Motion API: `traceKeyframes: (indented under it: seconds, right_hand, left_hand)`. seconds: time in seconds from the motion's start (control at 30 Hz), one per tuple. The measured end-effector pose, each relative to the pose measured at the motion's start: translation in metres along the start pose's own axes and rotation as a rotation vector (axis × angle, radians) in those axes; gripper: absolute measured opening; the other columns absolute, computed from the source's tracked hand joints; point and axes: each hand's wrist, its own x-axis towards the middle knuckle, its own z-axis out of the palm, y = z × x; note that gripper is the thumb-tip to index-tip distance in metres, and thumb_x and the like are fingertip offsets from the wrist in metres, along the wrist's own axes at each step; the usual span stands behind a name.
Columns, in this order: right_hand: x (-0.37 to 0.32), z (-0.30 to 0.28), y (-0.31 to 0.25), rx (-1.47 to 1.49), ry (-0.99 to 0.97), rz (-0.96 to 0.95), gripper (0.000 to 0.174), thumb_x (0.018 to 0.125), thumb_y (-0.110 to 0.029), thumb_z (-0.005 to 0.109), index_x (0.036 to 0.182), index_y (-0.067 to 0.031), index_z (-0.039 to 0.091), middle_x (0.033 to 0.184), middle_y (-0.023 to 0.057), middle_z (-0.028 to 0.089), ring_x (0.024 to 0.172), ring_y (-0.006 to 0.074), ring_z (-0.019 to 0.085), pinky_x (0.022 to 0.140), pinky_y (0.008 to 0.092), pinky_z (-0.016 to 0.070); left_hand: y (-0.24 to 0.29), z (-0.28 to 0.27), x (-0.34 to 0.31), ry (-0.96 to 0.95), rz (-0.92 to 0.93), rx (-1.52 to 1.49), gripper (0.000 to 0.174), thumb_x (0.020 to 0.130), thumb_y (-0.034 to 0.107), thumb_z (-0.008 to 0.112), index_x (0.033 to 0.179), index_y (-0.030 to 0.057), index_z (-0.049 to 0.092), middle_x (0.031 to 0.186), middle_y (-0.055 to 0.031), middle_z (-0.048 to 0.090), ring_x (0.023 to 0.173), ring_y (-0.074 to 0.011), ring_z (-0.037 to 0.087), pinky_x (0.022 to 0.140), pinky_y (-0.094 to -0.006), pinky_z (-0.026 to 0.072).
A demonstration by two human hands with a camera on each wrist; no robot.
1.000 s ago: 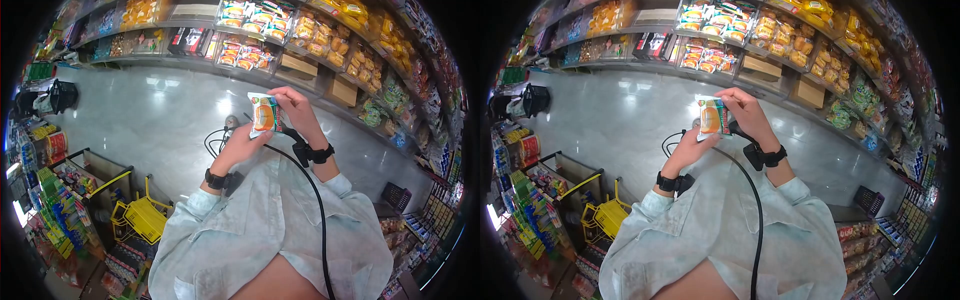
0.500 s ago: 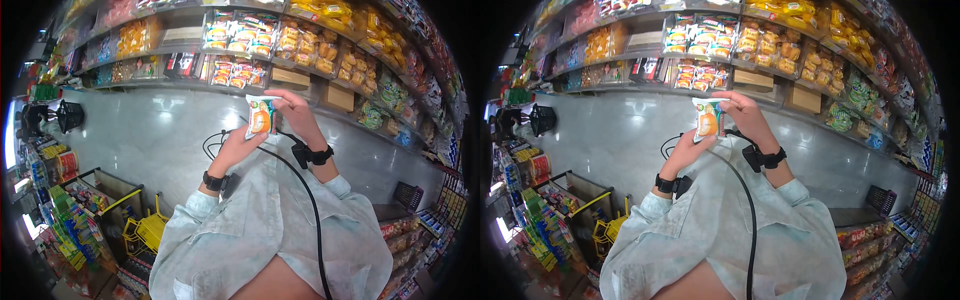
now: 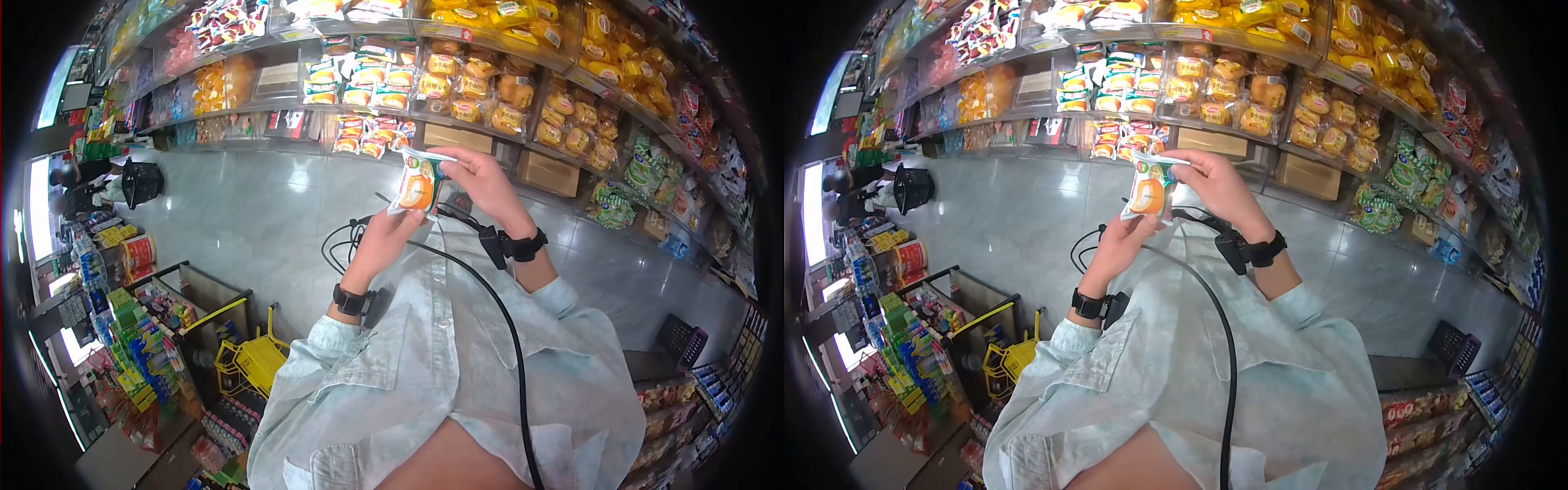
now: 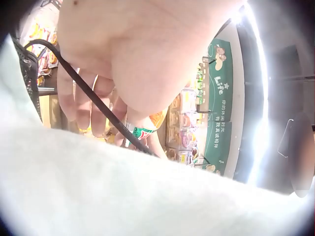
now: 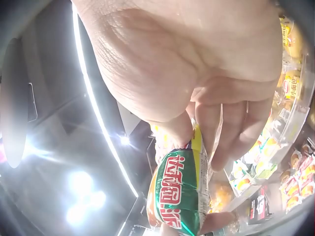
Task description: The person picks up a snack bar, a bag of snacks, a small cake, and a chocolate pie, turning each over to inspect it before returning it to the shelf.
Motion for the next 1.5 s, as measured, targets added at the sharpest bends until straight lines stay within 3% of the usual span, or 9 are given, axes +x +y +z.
traceKeyframes:
  seconds: [0.3, 0.63, 0.8, 1.0, 1.13, 1.3, 1.33, 1.43, 1.5]
  right_hand:
    - [0.006, -0.045, 0.016, 0.1, 0.04, 0.054, 0.031, 0.105, -0.016, 0.061, 0.129, 0.0028, 0.065, 0.111, 0.0016, 0.071, 0.102, 0.0067, 0.062, 0.09, 0.0249, 0.0498]
    - [0.017, -0.059, 0.013, 0.039, -0.007, 0.081, 0.029, 0.104, -0.015, 0.061, 0.128, 0.0015, 0.065, 0.11, 0.0029, 0.07, 0.101, 0.0076, 0.062, 0.09, 0.0249, 0.0492]
    - [0.023, -0.048, 0.003, 0.118, 0.012, 0.122, 0.036, 0.105, -0.011, 0.058, 0.139, -0.0027, 0.056, 0.112, 0.0047, 0.071, 0.099, 0.0073, 0.061, 0.084, 0.0245, 0.0484]
    - [0.042, -0.029, 0.0, 0.04, 0.023, 0.177, 0.032, 0.104, -0.009, 0.058, 0.136, -0.0039, 0.052, 0.114, 0.009, 0.071, 0.099, 0.0087, 0.062, 0.081, 0.0252, 0.0483]
    - [0.069, -0.009, 0.024, 0.108, 0.055, 0.13, 0.03, 0.102, -0.007, 0.061, 0.129, -0.0021, 0.05, 0.112, 0.0099, 0.07, 0.1, 0.0117, 0.063, 0.086, 0.0274, 0.05]
    - [0.125, 0.025, 0.052, -0.029, 0.04, 0.087, 0.033, 0.102, -0.005, 0.062, 0.131, -0.0007, 0.048, 0.125, 0.0127, 0.064, 0.115, 0.0154, 0.061, 0.098, 0.0318, 0.0502]
    - [0.14, 0.034, 0.056, -0.079, 0.056, 0.083, 0.033, 0.101, -0.005, 0.063, 0.13, -0.0003, 0.048, 0.126, 0.0131, 0.064, 0.116, 0.0159, 0.061, 0.098, 0.0322, 0.0506]
    - [0.188, 0.058, 0.069, -0.228, 0.15, 0.109, 0.037, 0.099, -0.009, 0.065, 0.132, 0.001, 0.051, 0.13, 0.0152, 0.063, 0.114, 0.018, 0.063, 0.098, 0.0329, 0.0521]
    - [0.216, 0.072, 0.071, -0.249, 0.22, 0.156, 0.041, 0.099, -0.012, 0.066, 0.135, 0.0004, 0.051, 0.13, 0.0159, 0.063, 0.111, 0.0187, 0.065, 0.097, 0.0327, 0.0527]
  left_hand:
    - [-0.003, 0.019, 0.032, 0.116, -0.024, 0.04, 0.041, 0.106, 0.035, 0.059, 0.103, -0.0043, 0.071, 0.099, -0.0102, 0.073, 0.092, -0.0143, 0.066, 0.084, -0.0309, 0.0508]
    - [0.014, 0.024, 0.038, 0.172, -0.1, 0.028, 0.036, 0.106, 0.03, 0.06, 0.109, -0.0042, 0.07, 0.096, -0.0066, 0.074, 0.09, -0.011, 0.066, 0.086, -0.0283, 0.0517]
    - [0.021, 0.013, 0.044, 0.195, -0.103, 0.004, 0.031, 0.106, 0.026, 0.06, 0.112, -0.003, 0.069, 0.093, -0.0031, 0.071, 0.087, -0.0079, 0.062, 0.082, -0.0262, 0.0503]
    - [0.01, -0.032, 0.063, 0.195, -0.05, 0.095, 0.028, 0.106, 0.025, 0.06, 0.108, -0.0027, 0.068, 0.086, 0.0016, 0.063, 0.08, -0.0056, 0.051, 0.073, -0.0256, 0.0456]
    - [0.006, -0.073, 0.085, 0.22, -0.036, 0.14, 0.028, 0.104, 0.025, 0.062, 0.106, -0.0027, 0.067, 0.085, -0.001, 0.067, 0.081, -0.008, 0.056, 0.076, -0.027, 0.0478]
    - [-0.014, -0.143, 0.135, 0.309, 0.053, 0.231, 0.028, 0.103, 0.025, 0.061, 0.11, -0.0018, 0.068, 0.089, -0.0088, 0.073, 0.083, -0.012, 0.065, 0.079, -0.0299, 0.0506]
    - [-0.018, -0.158, 0.148, 0.309, 0.093, 0.182, 0.027, 0.102, 0.023, 0.06, 0.115, 0.0003, 0.068, 0.092, -0.0131, 0.074, 0.085, -0.0169, 0.07, 0.08, -0.0322, 0.0529]
    - [-0.025, -0.203, 0.185, 0.308, 0.142, 0.306, 0.028, 0.103, 0.019, 0.061, 0.123, -0.0004, 0.066, 0.091, -0.0072, 0.072, 0.082, -0.0121, 0.066, 0.075, -0.0294, 0.0526]
    - [-0.03, -0.227, 0.208, 0.246, 0.094, 0.352, 0.043, 0.101, 0.022, 0.063, 0.138, 0.0012, 0.058, 0.097, -0.0124, 0.075, 0.089, -0.017, 0.072, 0.079, -0.0327, 0.055]
